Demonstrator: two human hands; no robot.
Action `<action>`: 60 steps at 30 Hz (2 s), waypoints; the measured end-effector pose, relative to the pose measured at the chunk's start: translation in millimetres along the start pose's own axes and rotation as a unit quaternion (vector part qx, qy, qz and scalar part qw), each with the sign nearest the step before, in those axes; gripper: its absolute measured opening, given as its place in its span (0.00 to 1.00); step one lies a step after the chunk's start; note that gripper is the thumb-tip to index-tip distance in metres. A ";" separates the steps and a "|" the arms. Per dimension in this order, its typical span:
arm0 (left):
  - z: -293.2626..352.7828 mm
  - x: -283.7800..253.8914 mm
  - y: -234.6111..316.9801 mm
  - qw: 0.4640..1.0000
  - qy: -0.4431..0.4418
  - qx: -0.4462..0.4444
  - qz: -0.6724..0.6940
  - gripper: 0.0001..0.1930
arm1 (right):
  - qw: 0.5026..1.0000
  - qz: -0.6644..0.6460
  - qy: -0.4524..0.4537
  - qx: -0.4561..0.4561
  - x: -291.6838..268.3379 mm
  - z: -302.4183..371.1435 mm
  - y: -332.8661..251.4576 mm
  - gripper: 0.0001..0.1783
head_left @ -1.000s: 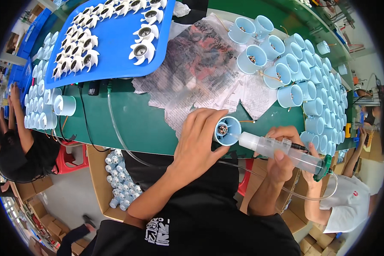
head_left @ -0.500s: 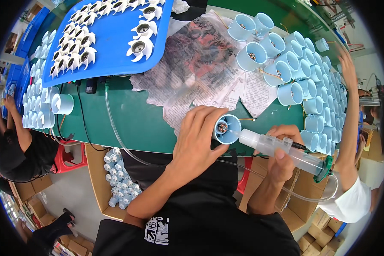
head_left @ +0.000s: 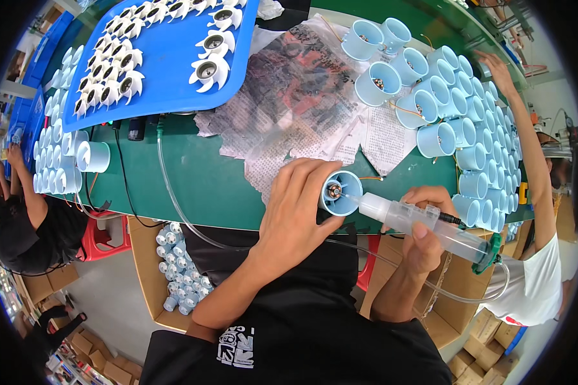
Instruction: Assembling small electronic cooling fan components at a factory workbench using a pneumatic glue dispenser.
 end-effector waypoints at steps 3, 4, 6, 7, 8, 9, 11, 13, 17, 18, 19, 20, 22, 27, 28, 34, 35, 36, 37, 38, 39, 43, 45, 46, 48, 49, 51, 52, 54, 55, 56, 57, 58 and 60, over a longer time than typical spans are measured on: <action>-0.5 -1.2 -0.1 1.000 0.000 -0.002 0.000 0.34 | 1.000 0.001 0.002 -0.006 0.5 -1.3 1.2 0.29; -0.2 -2.8 -0.3 1.000 0.001 -0.004 0.001 0.34 | 1.000 -0.018 0.012 -0.022 -0.9 -0.5 3.6 0.30; 3.2 -7.3 -1.7 1.000 0.005 -0.004 -0.004 0.33 | 0.992 -0.117 0.018 -0.038 -3.8 -1.1 5.1 0.28; 3.6 -10.0 -2.7 1.000 0.008 -0.004 -0.009 0.33 | 0.979 -0.198 0.010 -0.038 -4.3 -3.5 5.8 0.27; 4.2 -8.9 -2.8 1.000 0.010 -0.010 -0.002 0.32 | 0.962 -0.249 0.102 -0.056 -5.8 -2.4 6.5 0.24; 4.6 -9.4 -0.8 1.000 0.017 -0.002 -0.002 0.32 | 0.948 -0.285 0.139 -0.003 -10.3 2.3 16.1 0.22; 11.7 -9.1 -4.4 0.999 0.036 -0.025 0.010 0.36 | 0.922 -0.368 0.076 0.093 -22.3 9.6 42.9 0.16; 17.1 -15.1 -5.9 0.999 0.031 -0.045 0.006 0.37 | 0.893 -0.379 0.188 0.157 -4.8 10.3 55.0 0.12; 31.0 -30.0 -18.1 0.997 0.042 -0.052 0.025 0.36 | 0.898 -0.319 0.151 0.263 27.0 -0.3 44.1 0.25; 32.9 -33.2 -18.5 0.998 0.043 -0.044 0.028 0.35 | 0.915 -0.305 0.055 0.257 16.5 2.2 57.2 0.28; 32.7 -33.1 -18.8 0.998 0.049 -0.037 0.031 0.35 | 0.924 -0.269 0.018 0.270 17.7 1.3 54.0 0.28; 33.0 -32.6 -19.6 0.997 0.056 -0.029 0.034 0.35 | 0.931 -0.231 -0.018 0.282 20.9 -1.5 50.3 0.27; 31.4 -31.3 -19.3 0.997 0.065 -0.025 0.033 0.35 | 0.972 -0.104 -0.032 0.209 29.5 -14.4 29.8 0.20; 31.9 -29.2 -20.9 0.997 0.074 -0.020 -0.025 0.35 | 0.929 0.248 -0.199 -0.189 150.1 -92.4 -46.7 0.12; 34.4 -31.6 -20.8 0.996 0.083 -0.025 -0.035 0.35 | 0.891 0.282 -0.264 -0.237 184.4 -108.9 -59.0 0.13; 36.1 -29.4 -16.2 0.995 0.093 0.005 -0.026 0.35 | 0.701 0.413 -0.412 -0.411 298.6 -176.5 -43.9 0.09; 38.8 -29.1 -15.1 0.995 0.096 0.006 -0.028 0.35 | 0.677 0.427 -0.443 -0.405 306.6 -179.0 -39.3 0.10; 39.9 -28.3 -14.6 0.994 0.102 0.000 -0.034 0.34 | 0.650 0.440 -0.474 -0.398 313.0 -180.1 -33.8 0.10; 40.7 -27.7 -14.4 0.994 0.106 -0.006 -0.039 0.34 | 0.641 0.436 -0.466 -0.426 316.3 -179.2 -33.3 0.07; 41.2 -27.2 -14.2 0.993 0.109 -0.006 -0.038 0.34 | 0.639 0.436 -0.468 -0.427 316.8 -180.7 -31.8 0.07; 42.3 -26.7 -14.5 0.992 0.115 -0.008 -0.041 0.34 | 0.600 0.469 -0.451 -0.465 316.1 -179.5 -30.6 0.06; 39.9 -26.0 -11.8 0.992 0.120 -0.002 -0.047 0.34 | 0.513 0.515 -0.360 -0.585 297.0 -176.9 -25.4 0.05; 34.0 -26.9 -12.6 0.993 0.109 0.001 -0.053 0.34 | 0.579 0.481 -0.322 -0.574 273.1 -186.3 -29.6 0.05; 34.7 -27.9 -12.7 0.993 0.104 -0.001 -0.053 0.34 | 0.651 0.455 -0.280 -0.538 262.5 -184.5 -35.5 0.04; 34.1 -28.8 -16.3 0.993 0.107 -0.009 -0.058 0.32 | 0.803 0.343 -0.217 -0.437 228.0 -180.3 -54.9 0.05; 34.0 -31.1 -17.8 0.993 0.104 -0.022 -0.061 0.32 | 0.888 0.276 -0.210 -0.301 207.0 -175.8 -60.3 0.06; 32.9 -30.5 -19.9 0.990 0.117 -0.028 -0.067 0.32 | 0.967 0.148 -0.183 -0.092 154.3 -145.3 -53.1 0.07; 33.5 -30.6 -20.1 0.989 0.123 -0.033 -0.074 0.33 | 0.980 0.089 -0.175 -0.022 127.2 -126.7 -44.8 0.07; 28.9 -28.2 -18.5 0.990 0.122 -0.028 -0.069 0.34 | 0.974 -0.033 -0.188 0.121 82.2 -84.6 -16.8 0.08; 26.9 -25.7 -16.3 0.991 0.111 -0.028 -0.066 0.34 | 0.971 -0.037 -0.180 0.156 70.4 -65.9 -4.9 0.08; 27.1 -24.9 -15.9 0.992 0.102 -0.031 -0.067 0.35 | 0.965 -0.046 -0.175 0.191 63.9 -52.1 6.6 0.08; 27.1 -24.5 -15.2 0.993 0.094 -0.032 -0.070 0.36 | 0.961 -0.032 -0.170 0.214 62.7 -42.7 13.1 0.08; 26.7 -24.7 -14.8 0.993 0.089 -0.033 -0.071 0.36 | 0.957 -0.019 -0.165 0.236 64.9 -35.9 18.5 0.07; 26.4 -24.5 -15.5 0.992 0.099 -0.043 -0.067 0.34 | 0.956 -0.027 -0.159 0.245 70.8 -31.5 18.8 0.06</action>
Point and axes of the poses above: each hand's wrist, its own z-axis away from the middle knuckle, its own x-axis out of the palm, y = z × x, the point moved 5 cm from there along -z, towards the middle knuckle, and after that the axes turned 8 degrees about -y, right-handed, at the moved point
